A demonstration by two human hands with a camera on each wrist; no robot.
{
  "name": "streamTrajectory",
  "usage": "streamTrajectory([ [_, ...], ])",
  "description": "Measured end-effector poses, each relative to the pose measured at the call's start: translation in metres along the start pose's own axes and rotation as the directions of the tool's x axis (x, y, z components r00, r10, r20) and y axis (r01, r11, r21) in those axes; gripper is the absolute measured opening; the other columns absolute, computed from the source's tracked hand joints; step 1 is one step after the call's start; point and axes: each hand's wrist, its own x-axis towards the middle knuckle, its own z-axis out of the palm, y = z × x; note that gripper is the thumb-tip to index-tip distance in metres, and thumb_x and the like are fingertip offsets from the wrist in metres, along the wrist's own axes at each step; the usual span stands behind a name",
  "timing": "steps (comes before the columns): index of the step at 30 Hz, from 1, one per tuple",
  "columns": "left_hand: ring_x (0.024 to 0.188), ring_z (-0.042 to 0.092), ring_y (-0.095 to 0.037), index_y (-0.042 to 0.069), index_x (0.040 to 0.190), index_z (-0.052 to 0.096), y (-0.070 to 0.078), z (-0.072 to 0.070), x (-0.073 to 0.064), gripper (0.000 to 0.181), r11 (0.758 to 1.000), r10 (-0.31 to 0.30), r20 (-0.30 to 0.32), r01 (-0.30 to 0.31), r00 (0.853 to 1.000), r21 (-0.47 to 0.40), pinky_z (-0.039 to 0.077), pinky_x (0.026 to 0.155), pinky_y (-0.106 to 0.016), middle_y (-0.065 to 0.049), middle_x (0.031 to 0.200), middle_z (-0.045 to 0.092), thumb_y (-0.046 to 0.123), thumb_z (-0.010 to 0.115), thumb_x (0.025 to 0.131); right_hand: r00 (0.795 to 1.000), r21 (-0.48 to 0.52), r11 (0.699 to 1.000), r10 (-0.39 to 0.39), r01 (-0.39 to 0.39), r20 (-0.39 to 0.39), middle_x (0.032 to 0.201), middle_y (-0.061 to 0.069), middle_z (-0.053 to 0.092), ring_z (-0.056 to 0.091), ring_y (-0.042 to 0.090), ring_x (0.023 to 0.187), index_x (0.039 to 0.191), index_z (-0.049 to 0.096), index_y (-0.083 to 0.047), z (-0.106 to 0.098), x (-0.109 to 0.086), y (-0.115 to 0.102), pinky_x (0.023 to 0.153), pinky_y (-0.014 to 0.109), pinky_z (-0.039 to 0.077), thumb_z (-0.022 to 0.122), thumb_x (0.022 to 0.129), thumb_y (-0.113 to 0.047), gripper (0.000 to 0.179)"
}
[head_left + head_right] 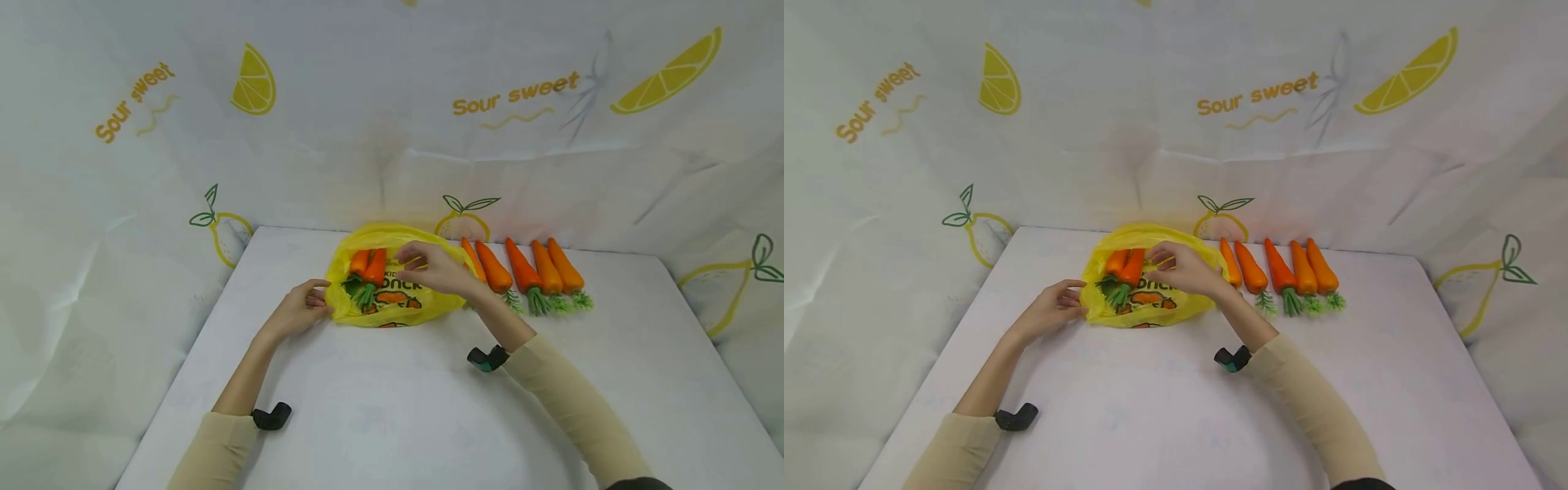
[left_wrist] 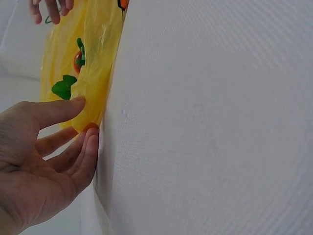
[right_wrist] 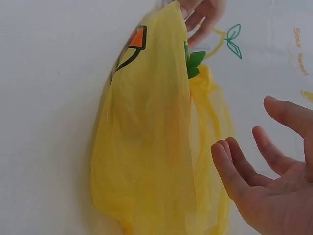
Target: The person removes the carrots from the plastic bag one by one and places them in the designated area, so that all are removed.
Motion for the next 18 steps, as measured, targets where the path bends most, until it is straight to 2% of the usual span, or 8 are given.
streamTrajectory([
  [6,0.111,0.069,-0.030,0.001,0.153,0.054,0.001,-0.001,0.000,0.061,1.000,0.007,-0.001,-0.007,1.000,0.004,0.057,0.099,-0.039,-0.024,0.130,0.069,0.013,0.078,0.099,0.998,0.011,1.000,0.001,-0.002,0.060,0.144,0.032,0.062,0.068,0.046,0.126,0.139,0.060,0.006,0.009,0.016,0.000,0.111,0.053,0.058,0.074,0.102,-0.014,0.045],
  [13,0.111,0.069,-0.029,0.002,0.154,0.054,0.002,0.000,0.001,0.061,1.000,0.005,0.002,-0.005,1.000,0.011,0.056,0.095,-0.030,-0.024,0.130,0.069,0.013,0.078,0.099,0.996,0.002,1.000,0.016,-0.016,0.092,0.149,0.030,0.059,0.063,0.047,0.134,0.142,0.058,0.007,0.019,0.030,0.007,0.113,0.053,0.057,0.073,0.104,-0.017,0.047],
  [18,0.110,0.069,-0.029,0.001,0.154,0.054,0.003,-0.001,0.001,0.061,1.000,0.003,0.001,-0.003,1.000,0.013,0.057,0.095,-0.035,-0.025,0.129,0.069,0.011,0.078,0.099,0.992,-0.024,0.999,0.039,-0.037,0.120,0.149,0.028,0.059,0.059,0.048,0.140,0.143,0.057,0.005,0.025,0.037,0.012,0.113,0.052,0.057,0.072,0.105,-0.020,0.048],
])
